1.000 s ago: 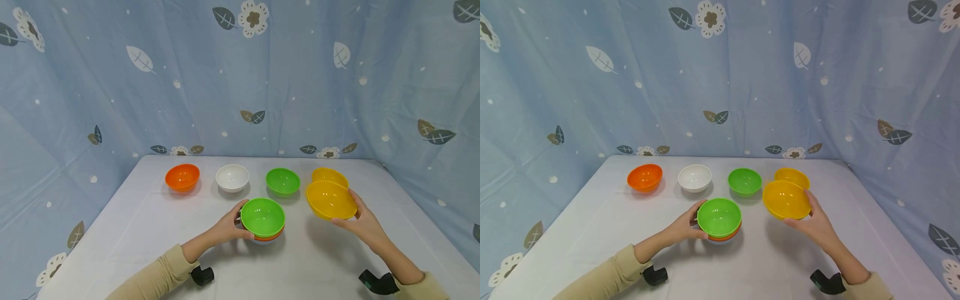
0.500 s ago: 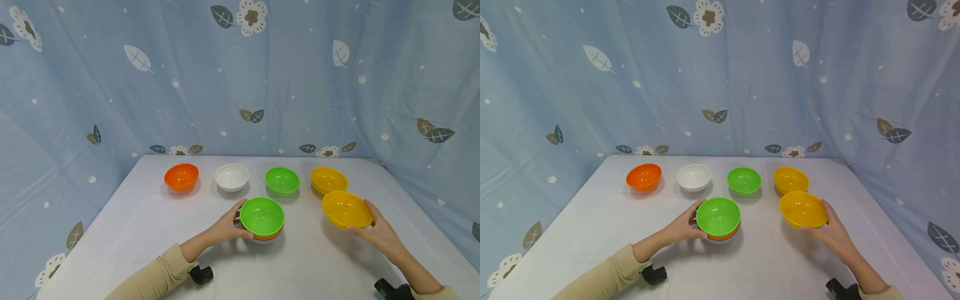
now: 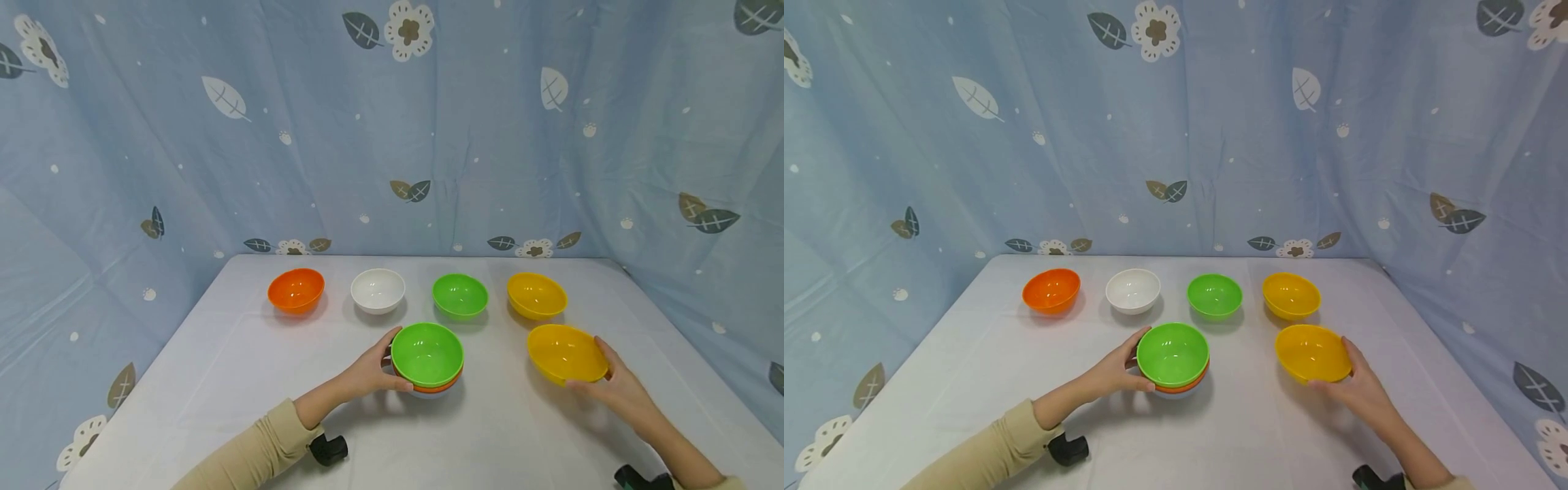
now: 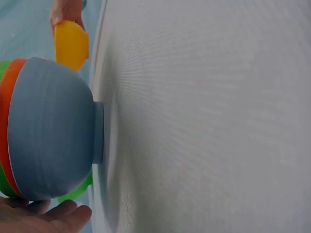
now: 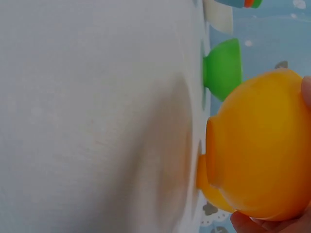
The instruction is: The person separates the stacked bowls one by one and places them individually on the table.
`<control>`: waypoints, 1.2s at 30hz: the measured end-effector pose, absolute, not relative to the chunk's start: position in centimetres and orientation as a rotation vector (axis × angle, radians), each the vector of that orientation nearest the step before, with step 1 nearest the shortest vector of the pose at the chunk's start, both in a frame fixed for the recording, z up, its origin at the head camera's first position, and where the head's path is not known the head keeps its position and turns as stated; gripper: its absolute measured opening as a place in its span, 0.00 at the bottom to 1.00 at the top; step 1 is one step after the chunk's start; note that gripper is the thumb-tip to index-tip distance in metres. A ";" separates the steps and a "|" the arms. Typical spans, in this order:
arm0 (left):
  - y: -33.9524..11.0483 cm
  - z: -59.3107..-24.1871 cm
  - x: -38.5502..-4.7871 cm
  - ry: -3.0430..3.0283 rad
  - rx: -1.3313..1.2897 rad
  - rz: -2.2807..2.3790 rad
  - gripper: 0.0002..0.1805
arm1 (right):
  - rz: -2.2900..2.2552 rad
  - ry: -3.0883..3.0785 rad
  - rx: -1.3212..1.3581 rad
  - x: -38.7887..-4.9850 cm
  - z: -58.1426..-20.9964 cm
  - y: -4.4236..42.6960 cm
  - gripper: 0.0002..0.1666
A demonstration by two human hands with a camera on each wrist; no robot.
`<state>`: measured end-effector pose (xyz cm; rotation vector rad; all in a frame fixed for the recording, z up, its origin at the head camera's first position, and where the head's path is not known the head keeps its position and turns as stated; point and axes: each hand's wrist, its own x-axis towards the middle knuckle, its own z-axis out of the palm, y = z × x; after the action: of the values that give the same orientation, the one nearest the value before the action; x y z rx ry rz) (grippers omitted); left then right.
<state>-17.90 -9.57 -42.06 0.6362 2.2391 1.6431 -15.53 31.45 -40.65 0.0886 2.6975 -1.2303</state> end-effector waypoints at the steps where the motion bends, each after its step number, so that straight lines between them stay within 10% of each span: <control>1: -9.6 -42.1 -17.9 2.239 0.636 1.643 0.57 | -1.224 2.693 0.088 -15.5 -40.8 31.4 0.66; 36: -9.5 -42.2 -18.1 2.234 0.692 1.634 0.52 | -1.069 2.708 -0.008 -15.3 -41.7 32.0 0.67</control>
<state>-18.14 -9.54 -42.24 0.6922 2.2342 1.6337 -15.33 32.00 -41.74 -0.0082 2.7083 -1.0693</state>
